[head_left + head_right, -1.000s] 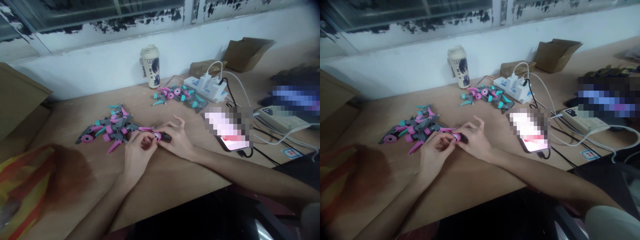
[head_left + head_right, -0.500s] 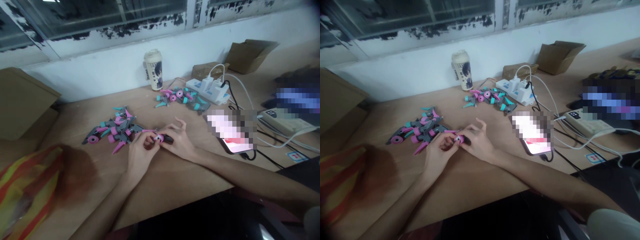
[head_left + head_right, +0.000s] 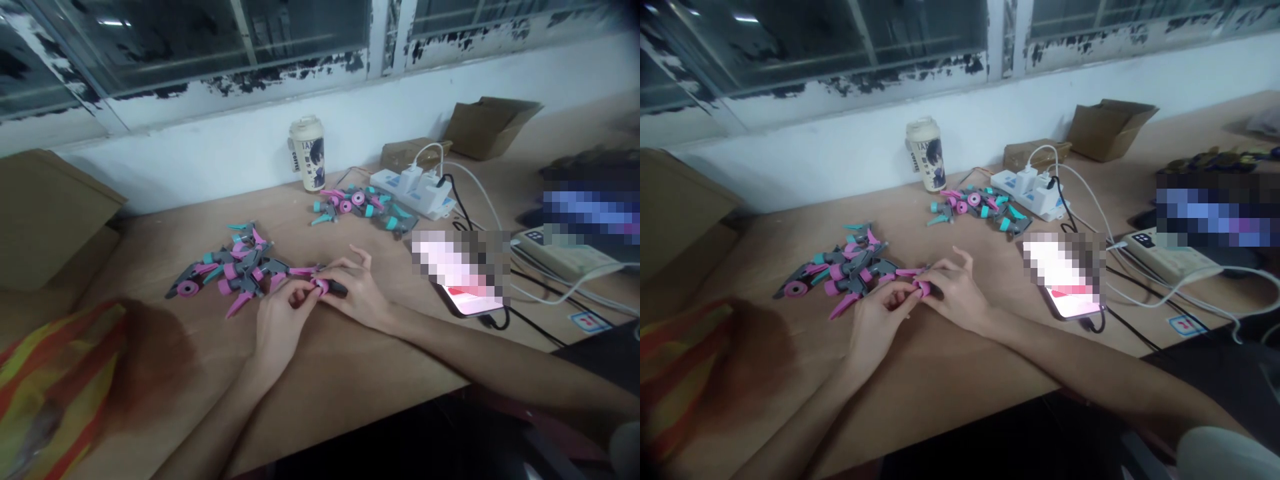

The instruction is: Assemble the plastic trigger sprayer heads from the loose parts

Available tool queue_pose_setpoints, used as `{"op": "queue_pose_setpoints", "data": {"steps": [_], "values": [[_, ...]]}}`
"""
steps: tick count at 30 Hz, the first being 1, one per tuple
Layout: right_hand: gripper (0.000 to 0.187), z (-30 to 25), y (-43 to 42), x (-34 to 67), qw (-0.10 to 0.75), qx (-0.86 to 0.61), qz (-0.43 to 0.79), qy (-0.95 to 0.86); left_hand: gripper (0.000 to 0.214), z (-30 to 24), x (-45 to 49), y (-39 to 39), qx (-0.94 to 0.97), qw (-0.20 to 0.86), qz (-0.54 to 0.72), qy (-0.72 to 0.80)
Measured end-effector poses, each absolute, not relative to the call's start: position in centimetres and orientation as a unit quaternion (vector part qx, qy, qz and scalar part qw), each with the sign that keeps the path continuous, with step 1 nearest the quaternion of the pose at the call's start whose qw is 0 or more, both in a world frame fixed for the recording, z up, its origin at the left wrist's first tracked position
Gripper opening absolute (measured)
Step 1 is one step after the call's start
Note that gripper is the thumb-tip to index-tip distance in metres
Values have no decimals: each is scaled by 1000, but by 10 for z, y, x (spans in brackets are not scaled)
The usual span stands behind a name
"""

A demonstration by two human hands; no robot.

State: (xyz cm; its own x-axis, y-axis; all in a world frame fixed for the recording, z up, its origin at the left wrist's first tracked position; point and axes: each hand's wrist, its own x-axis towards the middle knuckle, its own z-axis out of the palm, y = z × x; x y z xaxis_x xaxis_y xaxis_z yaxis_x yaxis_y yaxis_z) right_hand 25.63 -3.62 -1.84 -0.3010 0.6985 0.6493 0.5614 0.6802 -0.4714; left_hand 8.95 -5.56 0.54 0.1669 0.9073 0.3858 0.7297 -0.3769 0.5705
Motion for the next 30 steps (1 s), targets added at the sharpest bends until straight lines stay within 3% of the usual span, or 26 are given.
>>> {"op": "queue_pose_setpoints", "data": {"steps": [17,30], "values": [[20,-24,-34,256,457,-341,26,-821,8,2,94,-59,727,149,334,582],[19,-16,-35,257,465,-366,86,-802,9,7,76,-50,854,-19,354,381]]}}
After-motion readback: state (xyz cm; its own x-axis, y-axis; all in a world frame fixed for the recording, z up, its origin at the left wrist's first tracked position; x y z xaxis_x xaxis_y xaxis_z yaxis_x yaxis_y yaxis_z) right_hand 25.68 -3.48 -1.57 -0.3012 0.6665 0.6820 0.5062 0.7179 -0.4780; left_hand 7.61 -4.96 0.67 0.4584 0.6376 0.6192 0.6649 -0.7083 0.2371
